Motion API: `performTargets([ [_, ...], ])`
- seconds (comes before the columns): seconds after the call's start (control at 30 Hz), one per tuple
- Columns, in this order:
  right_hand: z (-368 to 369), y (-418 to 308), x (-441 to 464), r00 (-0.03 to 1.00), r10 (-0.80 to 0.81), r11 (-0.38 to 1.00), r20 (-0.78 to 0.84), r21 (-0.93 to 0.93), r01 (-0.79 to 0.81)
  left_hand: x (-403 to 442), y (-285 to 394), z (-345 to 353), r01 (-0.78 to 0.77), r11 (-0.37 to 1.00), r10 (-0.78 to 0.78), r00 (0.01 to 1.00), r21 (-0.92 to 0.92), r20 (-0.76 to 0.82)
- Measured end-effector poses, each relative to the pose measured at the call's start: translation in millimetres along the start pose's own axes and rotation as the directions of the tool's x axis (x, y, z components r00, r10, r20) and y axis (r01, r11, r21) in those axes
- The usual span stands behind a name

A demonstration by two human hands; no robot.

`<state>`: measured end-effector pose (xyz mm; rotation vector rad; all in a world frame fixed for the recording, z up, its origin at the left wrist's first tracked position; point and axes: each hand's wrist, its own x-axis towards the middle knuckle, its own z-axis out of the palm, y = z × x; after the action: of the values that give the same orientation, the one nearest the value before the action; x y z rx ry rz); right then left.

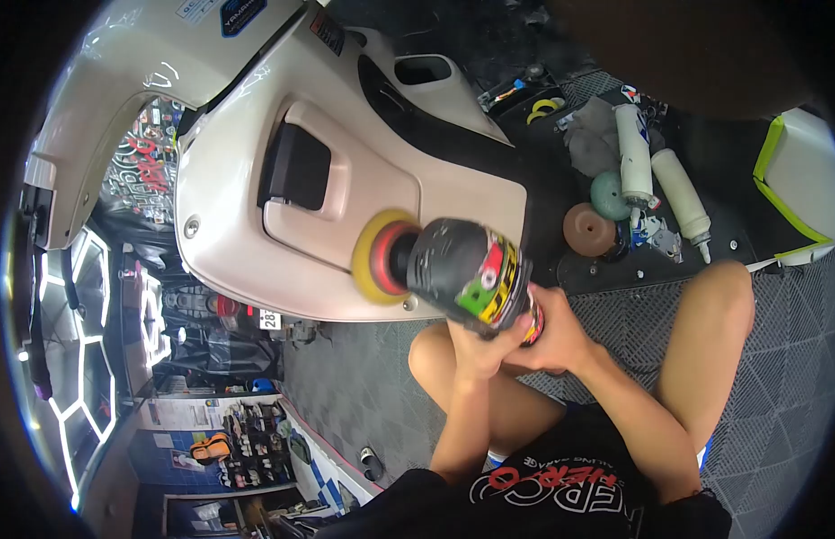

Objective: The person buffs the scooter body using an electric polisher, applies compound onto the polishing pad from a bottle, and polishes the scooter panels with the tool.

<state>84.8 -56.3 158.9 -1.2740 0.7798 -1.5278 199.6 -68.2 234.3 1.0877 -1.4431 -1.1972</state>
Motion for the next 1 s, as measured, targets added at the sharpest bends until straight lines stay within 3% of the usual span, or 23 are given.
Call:
performTargets([
  [0.03,3.4,2.1,-1.7,0.999,-0.029,0.999,0.02,-0.021,0.03,-7.4,-2.3,-2.1,0.012,0.999,-0.014,0.999,-0.034,-0.04],
  [0.1,11.4,-1.3,3.3,0.996,-0.093,0.996,-0.013,-0.013,0.093,-13.9,7.0,-12.3,0.018,1.0,-0.019,0.999,0.016,0.031],
  [0.13,9.1,-15.1,8.4,0.995,-0.097,0.995,0.0,-0.001,0.097,-13.4,17.6,-17.4,-0.102,0.987,0.09,0.991,0.123,0.099],
  [0.23,19.5,-33.6,17.0,0.994,-0.101,0.992,-0.029,0.077,0.103,-11.3,40.2,-34.4,-0.265,0.949,0.219,0.944,0.172,0.246],
  [0.37,24.6,-65.4,37.8,0.983,-0.177,0.978,-0.057,0.105,0.182,-5.3,53.2,-49.6,-0.361,0.919,0.296,0.897,0.158,0.328],
  [0.67,28.8,-34.4,24.7,0.989,-0.125,0.973,-0.077,0.186,0.137,-10.3,45.6,-42.2,-0.314,0.937,0.263,0.922,0.151,0.284],
  [0.87,19.7,-61.8,34.8,0.995,-0.093,0.986,0.033,0.142,0.087,-1.5,50.9,-47.8,-0.374,0.916,0.307,0.885,0.143,0.35],
  [1.0,16.3,-38.3,17.6,0.995,-0.086,0.994,0.046,0.075,0.083,-8.9,37.2,-32.9,-0.274,0.954,0.23,0.929,0.12,0.291],
])
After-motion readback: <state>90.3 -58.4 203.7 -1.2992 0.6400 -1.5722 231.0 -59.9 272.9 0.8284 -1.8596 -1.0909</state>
